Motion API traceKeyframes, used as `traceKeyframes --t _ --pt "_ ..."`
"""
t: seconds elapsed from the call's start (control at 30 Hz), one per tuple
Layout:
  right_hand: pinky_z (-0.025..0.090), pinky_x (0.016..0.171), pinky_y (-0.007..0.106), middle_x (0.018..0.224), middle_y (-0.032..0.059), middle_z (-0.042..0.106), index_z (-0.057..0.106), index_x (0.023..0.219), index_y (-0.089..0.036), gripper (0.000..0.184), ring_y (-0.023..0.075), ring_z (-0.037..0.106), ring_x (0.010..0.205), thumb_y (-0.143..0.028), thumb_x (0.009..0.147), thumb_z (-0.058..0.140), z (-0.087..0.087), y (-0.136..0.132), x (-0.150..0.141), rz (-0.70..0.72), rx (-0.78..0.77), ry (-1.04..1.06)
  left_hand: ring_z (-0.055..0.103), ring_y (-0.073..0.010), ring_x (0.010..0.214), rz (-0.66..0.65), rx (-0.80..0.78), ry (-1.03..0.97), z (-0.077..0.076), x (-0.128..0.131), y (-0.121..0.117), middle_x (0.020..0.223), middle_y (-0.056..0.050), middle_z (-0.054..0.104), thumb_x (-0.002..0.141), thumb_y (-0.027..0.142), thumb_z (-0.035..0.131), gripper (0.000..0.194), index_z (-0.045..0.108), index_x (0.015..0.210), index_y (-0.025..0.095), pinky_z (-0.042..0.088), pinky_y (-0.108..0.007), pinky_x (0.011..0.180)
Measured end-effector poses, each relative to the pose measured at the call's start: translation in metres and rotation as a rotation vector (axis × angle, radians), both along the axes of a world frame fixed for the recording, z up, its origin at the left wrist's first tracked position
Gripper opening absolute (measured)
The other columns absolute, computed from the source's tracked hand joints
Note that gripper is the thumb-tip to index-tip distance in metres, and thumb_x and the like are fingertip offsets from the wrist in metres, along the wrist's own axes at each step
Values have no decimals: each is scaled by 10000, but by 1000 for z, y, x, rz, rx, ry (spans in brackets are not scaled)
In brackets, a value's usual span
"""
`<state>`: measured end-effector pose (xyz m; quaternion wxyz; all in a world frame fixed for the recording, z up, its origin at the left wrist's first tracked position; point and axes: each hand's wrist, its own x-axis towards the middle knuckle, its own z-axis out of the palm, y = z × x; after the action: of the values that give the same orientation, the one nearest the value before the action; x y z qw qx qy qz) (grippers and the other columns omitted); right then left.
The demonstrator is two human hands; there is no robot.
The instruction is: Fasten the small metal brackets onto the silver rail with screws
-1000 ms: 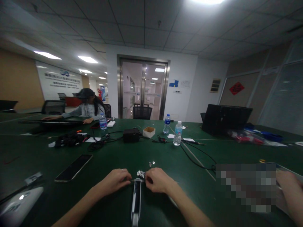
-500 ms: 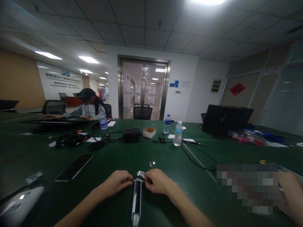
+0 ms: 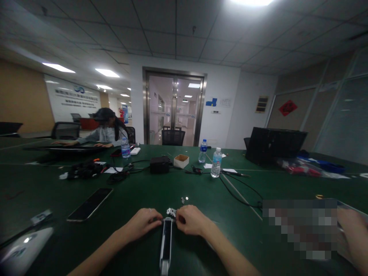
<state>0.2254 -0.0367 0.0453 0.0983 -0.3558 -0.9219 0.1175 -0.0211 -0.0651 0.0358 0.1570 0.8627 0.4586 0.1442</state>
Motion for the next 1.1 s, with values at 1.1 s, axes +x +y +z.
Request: traceKeyframes --t 1.1 --pt "423 919 337 1156 119 567 611 1185 -187 312 230 532 1063 -191 946 409 -35 49 23 -307 126 -11 601 -165 837 13 -5 49 8 5 -4 995 -13 664 945 333 524 216 664 1071 226 444 -260 759"
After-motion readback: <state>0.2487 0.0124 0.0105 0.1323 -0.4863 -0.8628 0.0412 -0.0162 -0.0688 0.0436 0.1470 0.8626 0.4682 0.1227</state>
